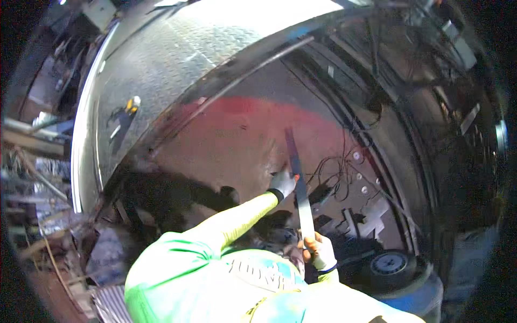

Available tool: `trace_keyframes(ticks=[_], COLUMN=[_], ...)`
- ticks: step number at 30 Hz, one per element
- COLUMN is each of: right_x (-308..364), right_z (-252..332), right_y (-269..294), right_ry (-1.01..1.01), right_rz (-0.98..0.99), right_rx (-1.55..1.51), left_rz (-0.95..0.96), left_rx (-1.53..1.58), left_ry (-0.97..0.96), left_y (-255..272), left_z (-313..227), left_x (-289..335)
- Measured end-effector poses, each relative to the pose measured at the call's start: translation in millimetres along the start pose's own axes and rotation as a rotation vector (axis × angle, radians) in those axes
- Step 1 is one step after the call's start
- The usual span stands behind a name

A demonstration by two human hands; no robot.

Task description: Measuring and marking a metal plate using a tape measure and a marker.

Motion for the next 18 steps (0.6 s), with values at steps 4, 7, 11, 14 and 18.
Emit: trace_keyframes(ticks=[4,7,11,14,18], right_x=[47.0,59.6,43.6,19.7,-34.2], right_z=[57.8,86.3,133.8,185.0,237.0], right_y=[4.8,-3.1,-26.6,-42.4,-55.4], right_ry=[-0.032,-0.087,-0.132,0.049,0.475], right_rz=[0.041,0.156,0.359,0.444,-0.014], right_rx=[-0.047,-0.003,-0.180,-0.261,0.354], left_rz=[0.187,-0.057,-0.263,-0.253,-0.066], left_rx=[-0.771,-0.785,-0.711,-0.384,0.218], left_ry=[-0.989,-1.264,-1.518,-1.356,-1.110], left_y=[12.8,27.1,38.1,61.6,121.7], left_z=[-81.8,-90.6,-114.7,-132.2,-190.1], left_x=[85.6,127.0,130.6,108.0,71.9])
Point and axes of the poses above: each hand's wrist, its own x-axis away from the middle knuckle, its own y-axis out of the back of the hand, z = x × y, the point moved 3 cm from there along -x, towards the middle knuckle, and after that the axes turned 3 degrees about z, right-handed, at the moved point
